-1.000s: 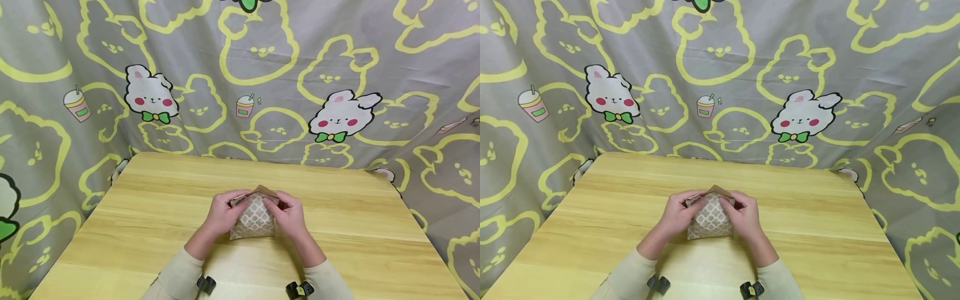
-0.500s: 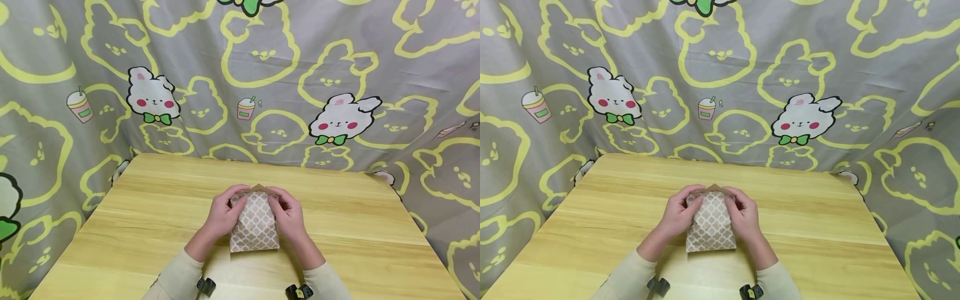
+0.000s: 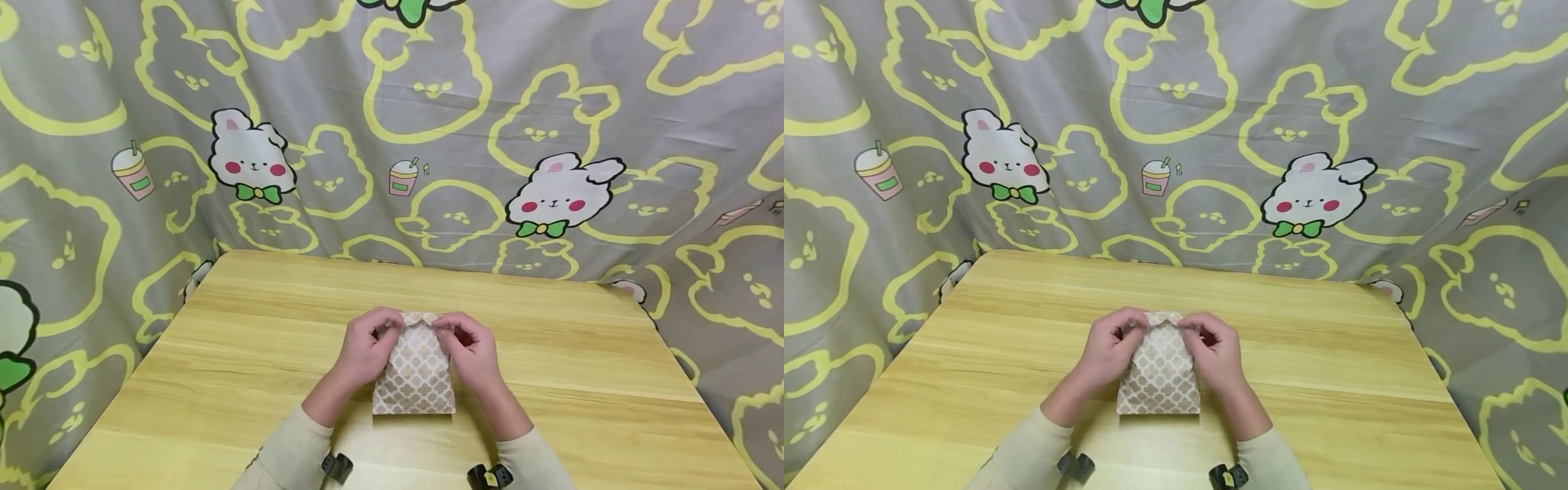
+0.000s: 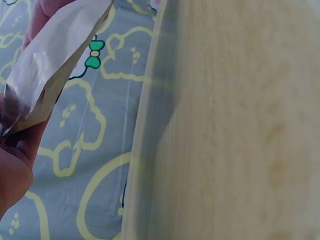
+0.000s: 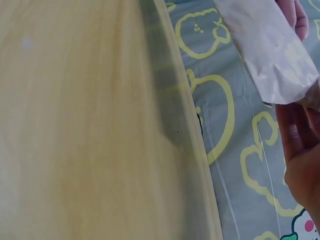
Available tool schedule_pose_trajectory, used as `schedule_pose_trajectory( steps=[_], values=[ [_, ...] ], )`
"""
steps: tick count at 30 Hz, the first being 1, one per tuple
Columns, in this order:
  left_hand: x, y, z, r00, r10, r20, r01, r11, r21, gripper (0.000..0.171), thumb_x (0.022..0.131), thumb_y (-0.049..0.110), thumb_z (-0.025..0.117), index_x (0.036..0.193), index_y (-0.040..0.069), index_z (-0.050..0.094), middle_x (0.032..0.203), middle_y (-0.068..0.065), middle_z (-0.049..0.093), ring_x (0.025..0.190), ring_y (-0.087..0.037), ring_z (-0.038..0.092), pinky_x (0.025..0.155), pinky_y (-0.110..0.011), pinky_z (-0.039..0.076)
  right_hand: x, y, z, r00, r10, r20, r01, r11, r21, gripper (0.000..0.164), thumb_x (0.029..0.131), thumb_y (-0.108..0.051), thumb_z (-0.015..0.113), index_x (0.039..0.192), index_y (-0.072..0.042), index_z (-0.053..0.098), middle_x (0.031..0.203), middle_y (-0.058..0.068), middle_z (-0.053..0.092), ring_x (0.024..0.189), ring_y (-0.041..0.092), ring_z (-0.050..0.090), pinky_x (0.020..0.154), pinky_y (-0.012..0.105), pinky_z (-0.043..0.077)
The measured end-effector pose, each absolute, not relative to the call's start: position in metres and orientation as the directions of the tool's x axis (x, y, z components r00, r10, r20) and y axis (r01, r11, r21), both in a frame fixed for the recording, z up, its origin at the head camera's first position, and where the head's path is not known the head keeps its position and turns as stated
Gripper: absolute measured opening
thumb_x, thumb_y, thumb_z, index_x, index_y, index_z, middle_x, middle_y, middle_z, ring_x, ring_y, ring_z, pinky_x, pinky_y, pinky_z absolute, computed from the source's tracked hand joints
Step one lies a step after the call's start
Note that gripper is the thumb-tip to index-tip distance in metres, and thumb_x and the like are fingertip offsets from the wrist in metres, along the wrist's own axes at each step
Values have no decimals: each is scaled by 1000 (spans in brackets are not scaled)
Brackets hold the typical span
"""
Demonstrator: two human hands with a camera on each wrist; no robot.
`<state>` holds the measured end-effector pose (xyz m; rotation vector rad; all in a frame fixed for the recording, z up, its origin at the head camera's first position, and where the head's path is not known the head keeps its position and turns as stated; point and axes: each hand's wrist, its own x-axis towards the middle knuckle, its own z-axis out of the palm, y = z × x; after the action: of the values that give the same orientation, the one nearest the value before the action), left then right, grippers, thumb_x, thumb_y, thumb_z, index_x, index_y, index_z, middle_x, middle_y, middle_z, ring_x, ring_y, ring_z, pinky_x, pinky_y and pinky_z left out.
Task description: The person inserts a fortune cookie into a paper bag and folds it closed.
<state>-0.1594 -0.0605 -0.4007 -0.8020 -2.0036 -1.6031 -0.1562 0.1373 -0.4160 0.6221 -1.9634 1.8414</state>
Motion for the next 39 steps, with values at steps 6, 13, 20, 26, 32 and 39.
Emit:
schedule_pose_trajectory(
  steps=[6,13,20,26,32,39],
  values=[
    [-157,-63,-398,-753,176,634,655,105,748,19,75,-20,70,86,-6,65,92,-21,69,64,-21,57,53,-26,47,-156,139,-416,-849,-77,522,-526,56,-848,11,85,16,67,95,13,69,88,25,67,62,9,51,52,19,42],
    [-162,-61,-405,-738,150,658,675,151,722,14,80,-14,72,88,-5,66,86,-17,68,60,-20,54,52,-27,46,-158,137,-418,-861,-7,509,-509,56,-859,11,83,18,69,92,13,68,80,26,65,59,9,49,50,17,39],
    [-176,-58,-431,-737,156,658,676,188,713,22,82,-11,75,101,1,71,98,-13,72,89,-28,69,77,-41,56,-154,135,-412,-863,-23,505,-503,133,-854,17,83,16,68,99,11,66,85,23,66,66,10,55,51,20,41],
    [-174,-56,-433,-705,204,679,709,207,674,17,85,-4,76,101,3,72,98,-9,73,92,-22,69,79,-37,55,-164,138,-428,-827,-95,554,-562,182,-807,7,87,5,73,90,0,75,84,19,70,80,18,66,70,26,51],
    [-170,-51,-427,-649,181,739,760,196,619,22,81,-12,76,97,1,70,91,-14,72,83,-25,69,70,-38,56,-152,132,-405,-802,-62,594,-590,236,-772,10,81,13,73,82,4,74,79,16,71,75,21,67,73,24,52],
    [-156,-50,-403,-603,89,793,791,201,578,25,72,-21,75,90,-6,66,83,-18,70,73,-30,68,61,-38,55,-150,133,-401,-796,16,606,-581,264,-770,14,75,19,70,76,6,72,73,12,69,68,13,62,59,22,50]
  ],
)
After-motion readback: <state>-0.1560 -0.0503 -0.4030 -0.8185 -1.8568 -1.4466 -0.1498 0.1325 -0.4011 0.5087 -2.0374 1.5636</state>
